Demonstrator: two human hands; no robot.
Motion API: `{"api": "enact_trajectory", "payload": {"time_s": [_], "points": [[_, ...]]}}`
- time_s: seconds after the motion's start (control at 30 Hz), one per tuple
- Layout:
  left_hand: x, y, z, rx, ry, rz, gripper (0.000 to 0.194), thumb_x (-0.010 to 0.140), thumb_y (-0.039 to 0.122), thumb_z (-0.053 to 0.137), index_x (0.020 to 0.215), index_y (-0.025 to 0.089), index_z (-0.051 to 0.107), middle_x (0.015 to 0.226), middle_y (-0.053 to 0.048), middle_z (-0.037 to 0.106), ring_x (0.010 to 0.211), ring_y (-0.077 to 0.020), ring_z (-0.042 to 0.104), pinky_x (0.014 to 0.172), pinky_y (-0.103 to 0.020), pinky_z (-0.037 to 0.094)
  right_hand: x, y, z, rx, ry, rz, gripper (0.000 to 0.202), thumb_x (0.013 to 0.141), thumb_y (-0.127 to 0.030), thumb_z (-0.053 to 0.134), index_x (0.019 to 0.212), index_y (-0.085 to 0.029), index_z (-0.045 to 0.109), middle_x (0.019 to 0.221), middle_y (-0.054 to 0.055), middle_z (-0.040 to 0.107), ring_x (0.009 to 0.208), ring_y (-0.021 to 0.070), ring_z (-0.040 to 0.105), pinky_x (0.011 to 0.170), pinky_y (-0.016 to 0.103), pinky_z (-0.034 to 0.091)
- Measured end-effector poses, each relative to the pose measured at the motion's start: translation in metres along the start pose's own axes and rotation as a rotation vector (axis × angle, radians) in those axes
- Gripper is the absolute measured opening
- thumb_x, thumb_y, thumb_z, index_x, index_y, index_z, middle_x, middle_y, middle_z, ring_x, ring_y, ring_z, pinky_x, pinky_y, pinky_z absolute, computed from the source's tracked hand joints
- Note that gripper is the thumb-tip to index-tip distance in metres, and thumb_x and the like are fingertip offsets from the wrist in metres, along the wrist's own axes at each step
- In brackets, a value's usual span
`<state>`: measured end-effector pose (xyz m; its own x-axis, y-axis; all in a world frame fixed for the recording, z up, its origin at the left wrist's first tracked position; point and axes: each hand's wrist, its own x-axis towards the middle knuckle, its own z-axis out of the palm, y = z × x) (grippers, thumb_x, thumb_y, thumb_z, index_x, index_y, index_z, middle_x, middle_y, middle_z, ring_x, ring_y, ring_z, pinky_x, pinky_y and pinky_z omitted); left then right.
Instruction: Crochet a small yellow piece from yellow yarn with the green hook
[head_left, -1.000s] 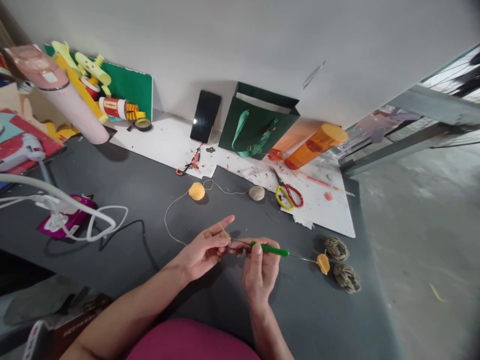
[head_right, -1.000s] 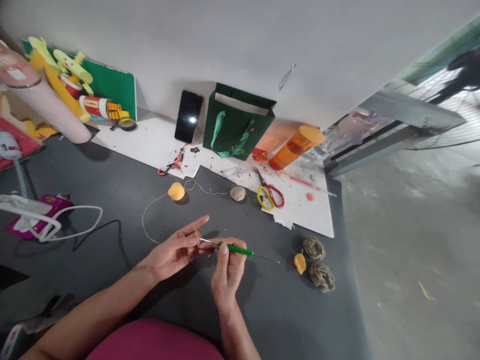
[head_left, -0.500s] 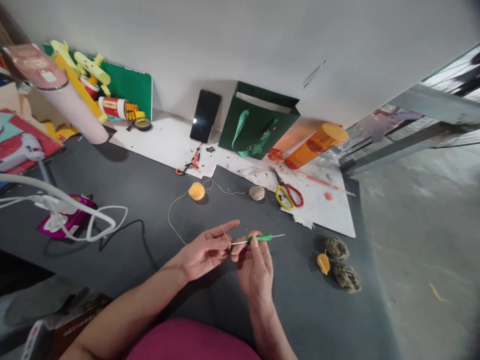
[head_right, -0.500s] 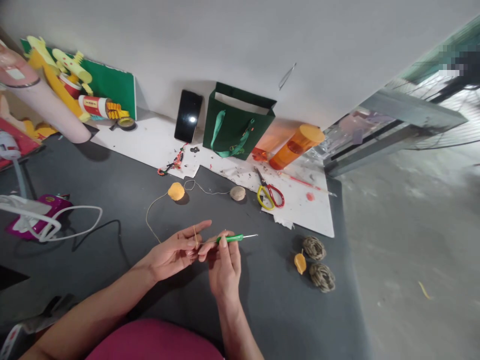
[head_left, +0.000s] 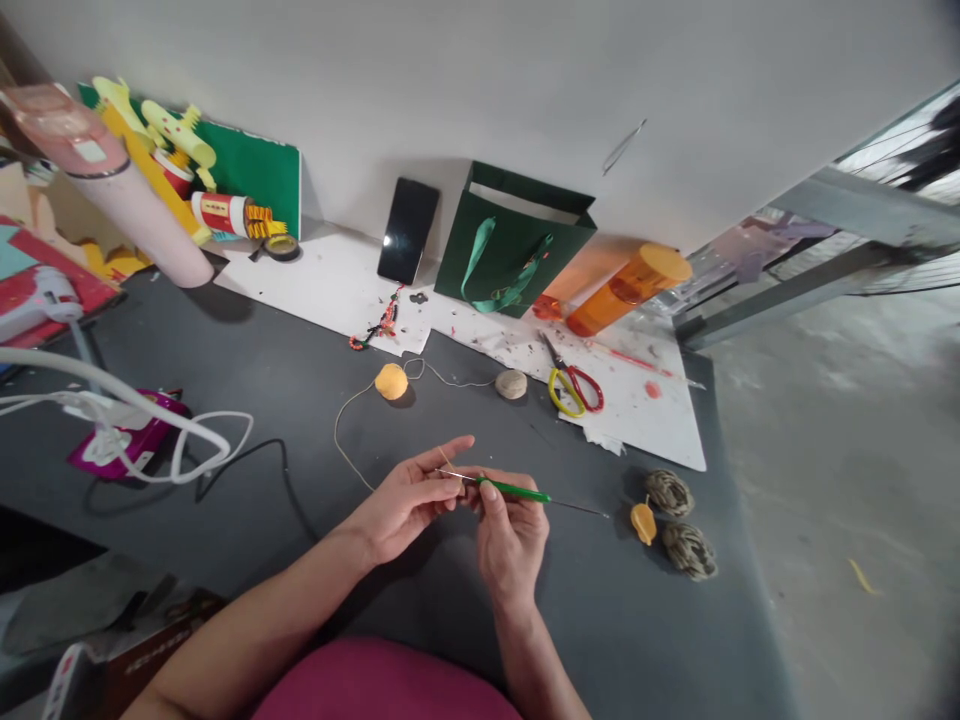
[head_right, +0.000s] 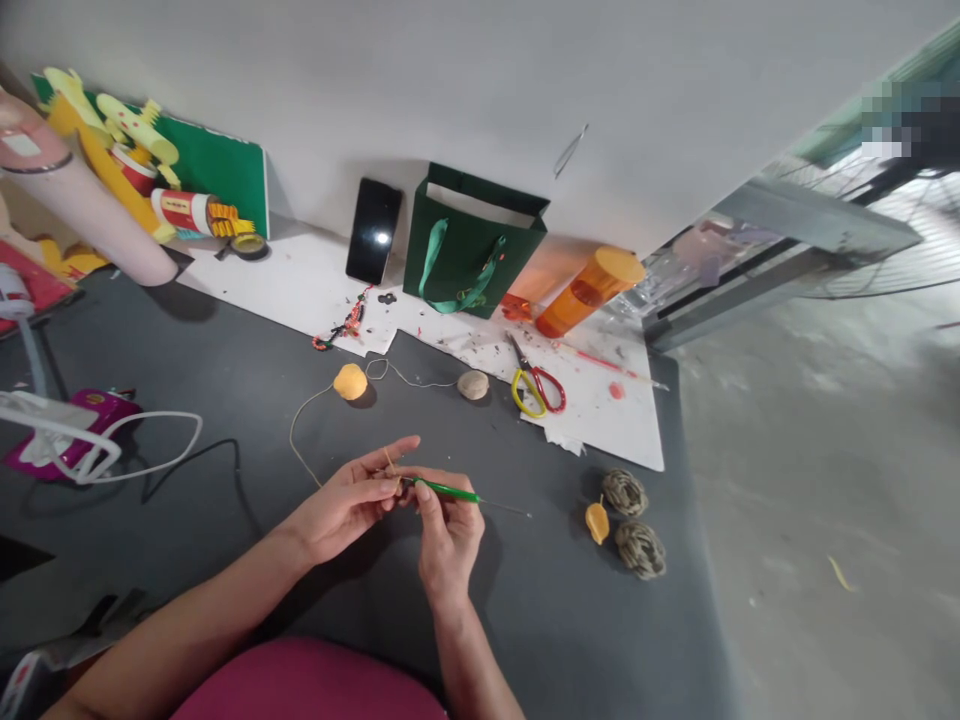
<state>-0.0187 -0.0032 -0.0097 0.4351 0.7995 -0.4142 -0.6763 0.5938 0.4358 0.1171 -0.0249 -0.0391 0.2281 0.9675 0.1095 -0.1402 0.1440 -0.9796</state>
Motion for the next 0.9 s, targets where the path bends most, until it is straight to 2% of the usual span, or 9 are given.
{"api": "enact_trajectory", "payload": {"time_s": [0.2, 0.33, 0.43, 0.73, 0.9], "points": [[0.000, 0.002, 0.000, 0.059, 0.006, -0.016, 0.052, 0.064, 0.014, 0.080, 0.115, 0.022, 0.077, 0.075, 0.000, 0.071, 0.066, -0.0098, 0.054, 0.071, -0.027, 0.036, 0.000, -0.004, 0.002, 0.031, 0.004, 0.013, 0.009, 0.092, -0.030, 0.069, 0.091, -0.021, 0.072, 0.085, 0.004, 0.078, 0.063, 0.0146, 0.069, 0.058, 0.027, 0.057], [-0.001, 0.002, 0.001, 0.081, 0.013, -0.004, 0.047, 0.069, 0.027, 0.081, 0.115, 0.021, 0.077, 0.077, -0.002, 0.072, 0.068, -0.0108, 0.055, 0.072, -0.028, 0.037, 0.001, -0.006, 0.004, 0.029, -0.004, 0.018, 0.009, 0.092, -0.029, 0.069, 0.090, -0.021, 0.072, 0.086, 0.004, 0.078, 0.061, 0.0143, 0.069, 0.057, 0.027, 0.057], [-0.002, 0.001, 0.001, 0.125, 0.045, 0.030, 0.052, 0.066, 0.032, 0.088, 0.116, 0.022, 0.077, 0.078, -0.001, 0.071, 0.069, -0.0108, 0.055, 0.071, -0.027, 0.036, 0.001, -0.007, 0.004, 0.024, -0.016, -0.011, 0.005, 0.092, -0.027, 0.070, 0.091, -0.022, 0.072, 0.086, 0.003, 0.079, 0.060, 0.0130, 0.068, 0.057, 0.026, 0.057], [-0.001, -0.002, 0.002, 0.169, 0.130, 0.206, 0.059, 0.063, 0.024, 0.093, 0.120, 0.023, 0.076, 0.073, 0.003, 0.065, 0.071, -0.0106, 0.056, 0.076, -0.029, 0.040, 0.002, -0.013, 0.003, -0.195, -0.015, -0.154, 0.005, 0.092, -0.024, 0.069, 0.090, -0.021, 0.072, 0.085, 0.004, 0.079, 0.057, 0.0136, 0.070, 0.057, 0.026, 0.060], [-0.002, 0.000, 0.003, 0.170, 0.123, 0.210, 0.054, 0.068, 0.022, 0.090, 0.120, 0.022, 0.075, 0.073, 0.003, 0.063, 0.070, -0.0099, 0.054, 0.077, -0.029, 0.040, 0.000, -0.014, 0.003, -0.226, -0.015, -0.168, 0.006, 0.094, -0.022, 0.065, 0.093, -0.021, 0.071, 0.087, 0.004, 0.079, 0.057, 0.0131, 0.070, 0.057, 0.026, 0.060]]}}
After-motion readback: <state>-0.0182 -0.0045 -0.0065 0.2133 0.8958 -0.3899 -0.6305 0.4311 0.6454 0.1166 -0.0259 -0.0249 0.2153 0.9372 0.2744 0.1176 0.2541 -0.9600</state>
